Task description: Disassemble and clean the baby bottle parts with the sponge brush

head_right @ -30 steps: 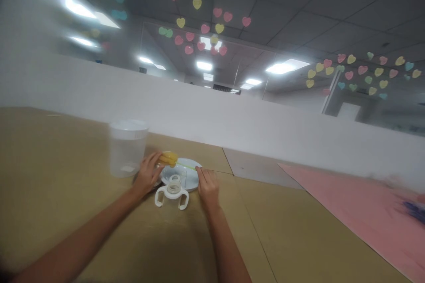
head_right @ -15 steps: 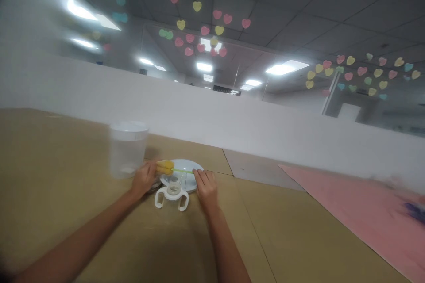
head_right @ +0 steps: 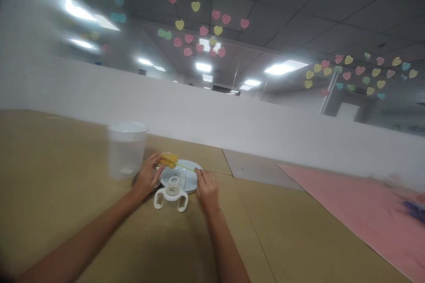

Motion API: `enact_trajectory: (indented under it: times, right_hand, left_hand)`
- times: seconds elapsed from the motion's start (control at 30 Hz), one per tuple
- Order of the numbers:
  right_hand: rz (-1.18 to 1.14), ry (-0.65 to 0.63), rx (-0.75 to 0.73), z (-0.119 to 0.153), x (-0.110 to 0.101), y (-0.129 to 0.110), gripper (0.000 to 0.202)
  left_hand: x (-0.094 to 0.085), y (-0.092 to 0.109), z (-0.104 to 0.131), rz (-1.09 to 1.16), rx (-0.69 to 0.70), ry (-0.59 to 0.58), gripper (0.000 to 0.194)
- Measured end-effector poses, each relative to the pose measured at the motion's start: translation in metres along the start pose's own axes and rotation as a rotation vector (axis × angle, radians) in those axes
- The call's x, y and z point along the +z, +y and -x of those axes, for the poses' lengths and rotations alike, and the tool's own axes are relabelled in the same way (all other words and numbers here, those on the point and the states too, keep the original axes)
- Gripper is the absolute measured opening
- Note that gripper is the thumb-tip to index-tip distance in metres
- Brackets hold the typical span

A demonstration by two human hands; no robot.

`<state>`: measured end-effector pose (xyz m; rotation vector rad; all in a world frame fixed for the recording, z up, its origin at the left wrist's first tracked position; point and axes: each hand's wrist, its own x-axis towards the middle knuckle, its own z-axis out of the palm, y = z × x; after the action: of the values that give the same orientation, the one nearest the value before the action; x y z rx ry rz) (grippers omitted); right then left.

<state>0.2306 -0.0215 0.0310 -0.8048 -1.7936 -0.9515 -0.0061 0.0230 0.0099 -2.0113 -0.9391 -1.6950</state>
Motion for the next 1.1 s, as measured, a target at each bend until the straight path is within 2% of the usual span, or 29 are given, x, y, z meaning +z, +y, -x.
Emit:
enact_trajectory:
  times: [0.13, 0.23, 0.33, 0.63, 0.83, 0.9, 1.1]
  right_hand:
    - [0.011, -0.002, -0.019, 0.0, 0.0, -0.001, 0.035]
    - [0.011, -0.001, -0.03, 0.0, 0.0, -0.001, 0.035]
    - [0.022, 0.001, -0.03, 0.0, 0.001, -0.002, 0.035]
    - [0.042, -0.027, -0.038, -0.003, 0.001, -0.007, 0.032]
    - [0.064, -0.013, 0.072, -0.001, 0.001, -0.004, 0.031]
    - [0.077, -0.003, 0.12, 0.0, 0.0, -0.002, 0.03]
    - [0.144, -0.038, 0.179, 0.004, 0.002, 0.002, 0.029]
  left_hand:
    - [0.001, 0.0, 0.001, -0.033, 0.018, 0.026, 0.021]
    - [-0.001, 0.003, 0.0, -0.066, 0.015, 0.008, 0.009]
    - [-0.004, 0.005, 0.0, -0.06, 0.005, -0.014, 0.004]
    - [0.0, 0.003, -0.001, 0.015, -0.181, -0.016, 0.008]
    - [0.001, -0.015, -0.001, -0.048, -0.371, 0.045, 0.021]
    - [0.001, -0.022, 0.0, -0.129, -0.418, 0.003, 0.024]
    - [0.0, -0.03, 0.005, -0.331, -0.46, -0.275, 0.045]
